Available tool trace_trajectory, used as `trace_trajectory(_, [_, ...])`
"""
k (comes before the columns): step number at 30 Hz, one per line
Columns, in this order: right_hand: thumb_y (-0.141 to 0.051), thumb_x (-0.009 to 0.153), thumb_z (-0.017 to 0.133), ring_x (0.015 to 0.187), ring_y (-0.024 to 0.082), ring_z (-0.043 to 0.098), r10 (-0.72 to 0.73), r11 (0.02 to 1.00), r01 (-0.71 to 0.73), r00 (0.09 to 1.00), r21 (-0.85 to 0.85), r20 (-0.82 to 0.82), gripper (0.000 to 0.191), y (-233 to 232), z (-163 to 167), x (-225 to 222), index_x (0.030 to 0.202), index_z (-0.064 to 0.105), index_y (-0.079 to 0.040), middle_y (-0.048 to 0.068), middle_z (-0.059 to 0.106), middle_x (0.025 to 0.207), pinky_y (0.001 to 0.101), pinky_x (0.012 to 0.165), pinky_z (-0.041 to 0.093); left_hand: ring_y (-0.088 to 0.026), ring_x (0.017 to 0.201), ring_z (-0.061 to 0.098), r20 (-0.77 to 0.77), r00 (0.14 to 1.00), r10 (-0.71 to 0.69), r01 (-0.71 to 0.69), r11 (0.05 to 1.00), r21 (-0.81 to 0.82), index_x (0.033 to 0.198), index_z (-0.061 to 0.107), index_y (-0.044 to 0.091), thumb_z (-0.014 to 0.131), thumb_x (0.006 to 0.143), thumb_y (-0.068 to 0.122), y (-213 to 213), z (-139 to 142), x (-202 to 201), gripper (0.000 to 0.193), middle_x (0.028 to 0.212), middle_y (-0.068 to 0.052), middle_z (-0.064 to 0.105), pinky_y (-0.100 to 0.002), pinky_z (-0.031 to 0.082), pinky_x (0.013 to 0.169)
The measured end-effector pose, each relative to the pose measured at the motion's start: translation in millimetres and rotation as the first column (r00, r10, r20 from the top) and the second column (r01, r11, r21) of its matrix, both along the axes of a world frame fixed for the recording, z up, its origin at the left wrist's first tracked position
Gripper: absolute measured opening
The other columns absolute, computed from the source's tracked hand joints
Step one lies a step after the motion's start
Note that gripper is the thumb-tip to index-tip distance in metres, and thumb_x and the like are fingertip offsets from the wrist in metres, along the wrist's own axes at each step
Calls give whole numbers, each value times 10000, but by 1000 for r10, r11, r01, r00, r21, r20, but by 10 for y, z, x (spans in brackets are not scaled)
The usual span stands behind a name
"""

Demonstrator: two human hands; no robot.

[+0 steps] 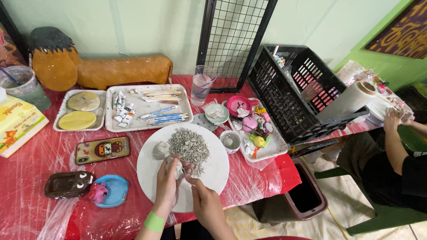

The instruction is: The person shapes a lump of clay on a white plate, pressing and pinching it with their fingers, dipping fingers into a small bowl of water, and using a small wooden tool to refine the clay form.

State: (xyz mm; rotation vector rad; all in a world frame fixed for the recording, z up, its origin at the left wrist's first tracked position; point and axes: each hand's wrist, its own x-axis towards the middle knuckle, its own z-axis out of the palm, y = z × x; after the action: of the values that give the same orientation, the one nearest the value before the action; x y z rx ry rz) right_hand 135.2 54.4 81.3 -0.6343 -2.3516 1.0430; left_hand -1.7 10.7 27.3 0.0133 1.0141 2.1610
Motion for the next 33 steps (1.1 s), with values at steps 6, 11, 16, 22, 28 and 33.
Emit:
trace_trajectory(6, [-97, 983, 565, 618, 368, 695, 1, 1000, 0, 988, -7, 155, 290, -32, 34, 13, 1235, 683, -176, 182, 668, 655, 470, 565, 501, -139, 690, 585, -159, 983, 96, -92, 995, 34, 1118, 577, 71, 574, 1023, 184, 6, -50, 49, 148, 853, -53, 605, -301, 482, 613])
trace_trajectory(11, [-74, 952, 570, 649, 375, 692, 36, 972, -46, 998, 230, 48, 282, -67, -21, -13, 1196, 686, -157, 154, 693, 707, 483, 550, 502, -139, 665, 567, -120, 986, 115, -108, 992, 60, 1102, 573, 62, 572, 1028, 191, 1, -27, 12, 149, 824, -61, 606, -298, 479, 585])
trace_trajectory(16, [-91, 969, 574, 671, 378, 705, -14, 988, -4, 994, 157, 110, 241, -118, -100, -71, 1177, 679, -154, 157, 709, 727, 491, 567, 519, -154, 629, 569, -188, 975, 116, -114, 993, 18, 1087, 568, 54, 568, 1023, 199, -24, 24, 7, 159, 782, -76, 603, -298, 482, 549])
trace_trajectory(22, [-52, 941, 564, 699, 381, 711, -48, 977, 37, 998, 211, 48, 255, -193, -212, -137, 1163, 664, -127, 164, 733, 790, 487, 579, 532, -150, 620, 559, -135, 986, 96, -93, 995, 29, 1097, 555, 62, 571, 1018, 210, -59, -11, -11, 169, 783, -71, 602, -292, 479, 543])
trace_trajectory(28, [-56, 967, 559, 717, 396, 721, -19, 992, 34, 992, 119, -123, 273, -151, -134, -306, 1223, 645, -100, 203, 723, 826, 482, 593, 554, -117, 729, 594, -33, 996, 83, -80, 993, 86, 1124, 559, 63, 562, 1030, 204, 0, -107, 58, 170, 868, -66, 614, -266, 487, 618])
trace_trajectory(33, [-102, 989, 563, 658, 391, 712, -15, 999, 10, 996, 53, 87, 244, -85, 3, -65, 1211, 656, -145, 196, 695, 687, 496, 573, 519, -182, 691, 617, -34, 998, 43, -40, 995, 92, 1108, 559, 68, 543, 1037, 248, 19, -36, 71, 195, 877, -93, 594, -310, 509, 606])
